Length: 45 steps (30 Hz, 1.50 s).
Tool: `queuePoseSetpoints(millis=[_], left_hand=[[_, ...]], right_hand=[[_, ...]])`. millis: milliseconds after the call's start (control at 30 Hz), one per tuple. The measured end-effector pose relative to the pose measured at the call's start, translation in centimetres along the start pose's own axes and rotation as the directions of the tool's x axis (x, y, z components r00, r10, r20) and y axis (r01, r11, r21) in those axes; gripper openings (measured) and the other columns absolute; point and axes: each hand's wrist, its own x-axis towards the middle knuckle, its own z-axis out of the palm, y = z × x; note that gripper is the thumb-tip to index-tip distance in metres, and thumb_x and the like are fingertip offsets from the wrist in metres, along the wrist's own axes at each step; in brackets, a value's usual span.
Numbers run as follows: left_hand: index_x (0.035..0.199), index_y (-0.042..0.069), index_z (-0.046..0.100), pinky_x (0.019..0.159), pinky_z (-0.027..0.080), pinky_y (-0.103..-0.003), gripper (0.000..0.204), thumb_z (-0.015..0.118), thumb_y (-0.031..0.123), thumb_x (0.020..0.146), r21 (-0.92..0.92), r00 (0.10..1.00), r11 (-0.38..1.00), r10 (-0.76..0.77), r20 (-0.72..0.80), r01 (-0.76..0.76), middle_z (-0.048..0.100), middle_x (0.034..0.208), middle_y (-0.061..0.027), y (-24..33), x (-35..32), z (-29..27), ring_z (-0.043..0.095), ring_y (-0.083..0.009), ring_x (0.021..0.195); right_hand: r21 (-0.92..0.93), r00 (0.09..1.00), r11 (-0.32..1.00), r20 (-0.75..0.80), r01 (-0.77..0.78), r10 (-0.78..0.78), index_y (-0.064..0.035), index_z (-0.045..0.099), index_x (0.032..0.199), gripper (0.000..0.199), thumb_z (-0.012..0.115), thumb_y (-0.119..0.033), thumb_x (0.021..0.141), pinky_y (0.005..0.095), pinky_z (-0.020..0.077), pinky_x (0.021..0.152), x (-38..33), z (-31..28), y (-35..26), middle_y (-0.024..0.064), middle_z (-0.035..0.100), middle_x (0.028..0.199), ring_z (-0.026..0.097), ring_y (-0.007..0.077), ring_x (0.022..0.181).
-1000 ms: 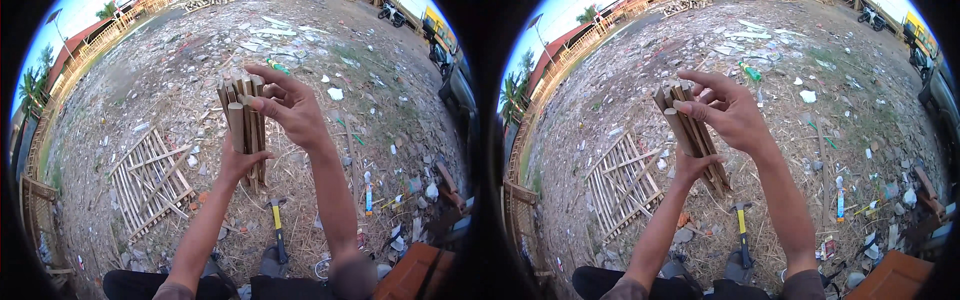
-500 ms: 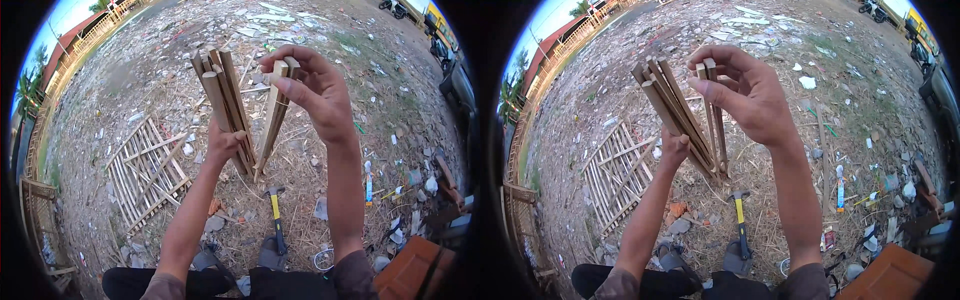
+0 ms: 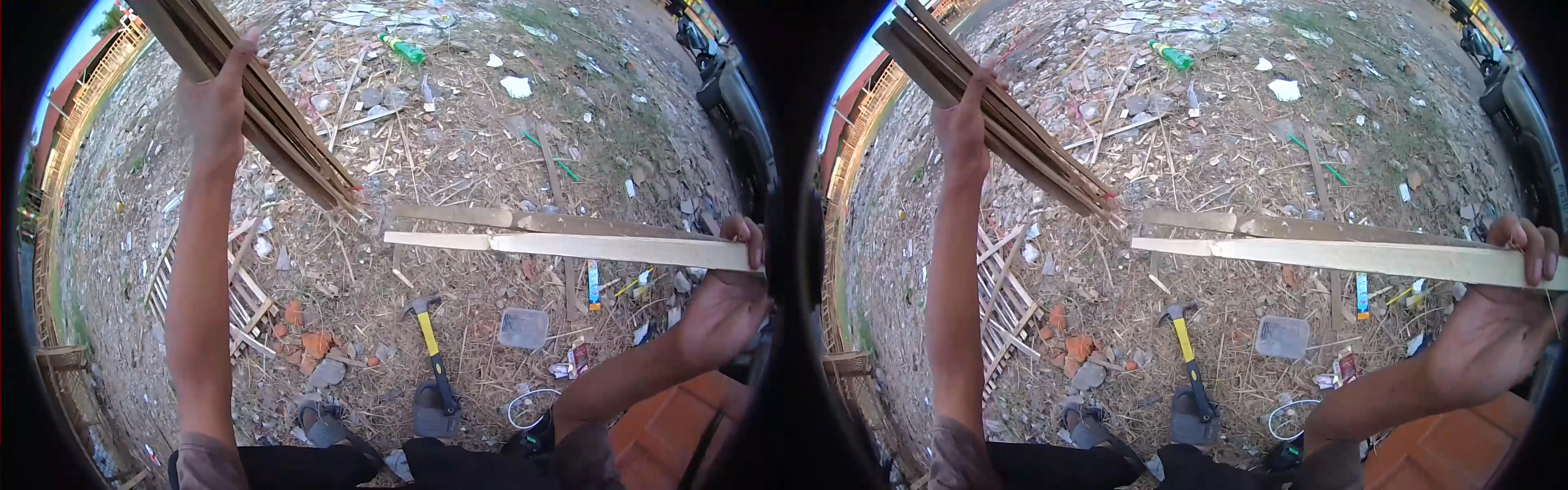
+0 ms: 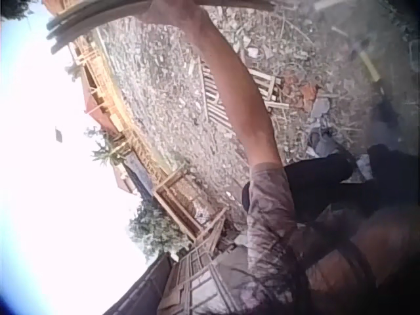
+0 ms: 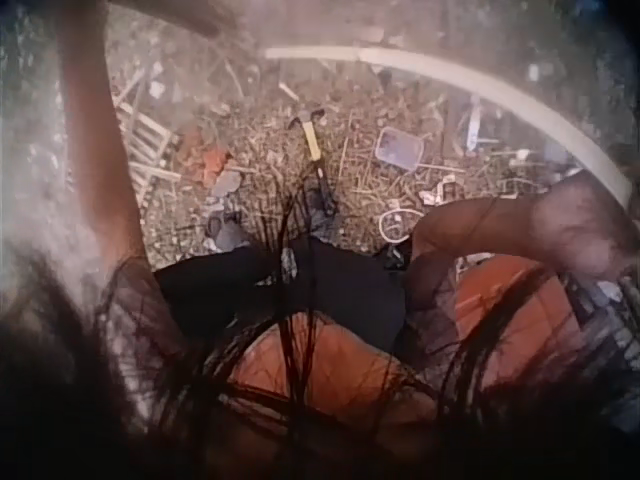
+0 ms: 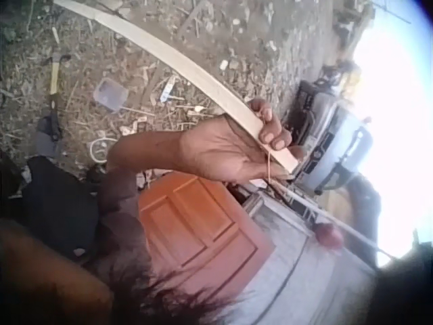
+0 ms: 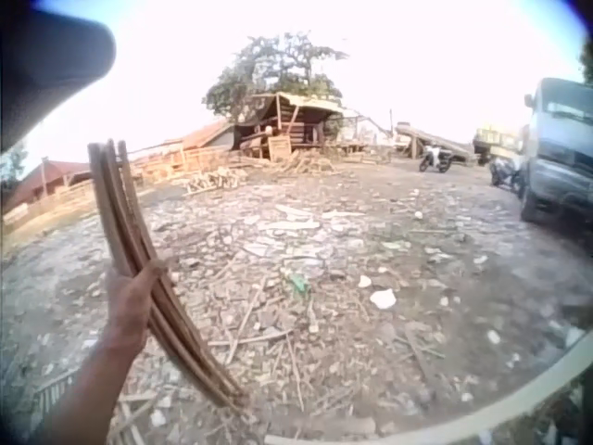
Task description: The person assembles a bamboo lattice by arranging thin strips and hammering nails into the joints.
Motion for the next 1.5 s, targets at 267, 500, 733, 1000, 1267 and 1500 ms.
queuePoseSetpoints(millis=[267, 500, 733, 1000, 1267, 1500], left_hand=[[0.116, 0.001, 0.055, 0.067, 0.053, -0.032, 0.043, 0.074, 0.015, 0.08, 0.394, 0.959, 0.907, 0.033, 0.282, -0.147, 0.066, 0.087, -0.0096, -0.5, 2.6, 11.0, 0.064, -0.0175, 0.075], [0.113, 0.016, 0.059, 0.067, 0.056, -0.036, 0.04, 0.077, 0.021, 0.077, 0.148, 0.511, 0.585, 0.524, 0.681, -0.798, 0.07, 0.086, -0.0057, -7.5, -1.3, 17.8, 0.068, -0.0223, 0.072], [0.109, 0.029, 0.053, 0.11, 0.032, -0.048, 0.025, 0.058, 0.019, 0.087, -0.334, -0.266, 0.229, 0.284, 0.921, -0.914, 0.064, 0.093, 0.0043, -13.2, -10.0, 21.4, 0.062, -0.0169, 0.1], [0.14, 0.041, 0.037, 0.115, 0.008, -0.064, 0.063, 0.059, 0.018, 0.087, 0.084, 0.035, 0.369, -0.138, 0.99, -0.926, 0.032, 0.153, 0.0015, -19.9, -17.9, 17.0, 0.025, -0.0208, 0.143], [0.143, 0.027, 0.035, 0.109, 0.033, -0.05, 0.069, 0.067, 0.02, 0.081, 0.246, 0.113, 0.625, -0.244, 0.963, -0.741, 0.039, 0.145, -0.0062, -12.1, -13.9, -0.2, 0.04, -0.0264, 0.132], [0.142, 0.013, 0.034, 0.107, 0.034, -0.048, 0.074, 0.071, 0.034, 0.082, 0.42, 0.589, 0.705, -0.004, 0.808, -0.571, 0.038, 0.141, -0.013, 0.7, -19.1, -13.2, 0.039, -0.0348, 0.129]], right_hand=[[0.037, 0.884, 0.999, -0.467, 0.012, 0.006, -0.0027, 0.049, 0.101, 0.011, 0.05, -0.014, 0.097, 0.0559, 0.0292, 0.112, -10.0, -10.5, -1.1, 0.0049, 0.039, 0.083, 0.046, 0.0196, 0.087], [-0.297, 0.776, 0.951, -0.579, 0.085, -0.25, -0.0027, 0.059, 0.095, 0.02, 0.051, -0.021, 0.097, 0.0573, 0.0254, 0.115, -11.5, -11.0, -1.5, 0.0097, 0.056, 0.094, 0.053, 0.0231, 0.097], [-0.549, 0.71, 0.735, -0.323, 0.398, -0.626, -0.0085, 0.054, 0.11, 0.027, 0.045, -0.032, 0.101, 0.0458, 0.0443, 0.094, -8.5, -7.1, -3.0, 0.0038, 0.058, 0.084, 0.057, 0.0182, 0.086], [-0.513, 0.815, 0.802, -0.295, 0.305, -0.498, -0.009, 0.054, 0.109, 0.025, 0.047, -0.031, 0.1, 0.0482, 0.0406, 0.098, -10.1, -6.7, -1.0, 0.0032, 0.058, 0.089, 0.056, 0.0196, 0.091], [-0.176, 0.891, 0.973, -0.403, 0.147, -0.207, -0.0119, 0.051, 0.1, 0.018, 0.048, -0.03, 0.099, 0.0557, 0.0172, 0.117, -9.3, 1.5, 4.6, -0.0011, 0.04, 0.085, 0.044, 0.0165, 0.089], [0.263, 0.961, 0.925, 0.056, -0.275, 0.27, -0.0188, 0.045, 0.103, 0.015, 0.05, -0.033, 0.099, 0.0523, 0.0282, 0.113, -8.1, 14.4, 7.3, -0.0024, 0.039, 0.088, 0.047, 0.0138, 0.092]])
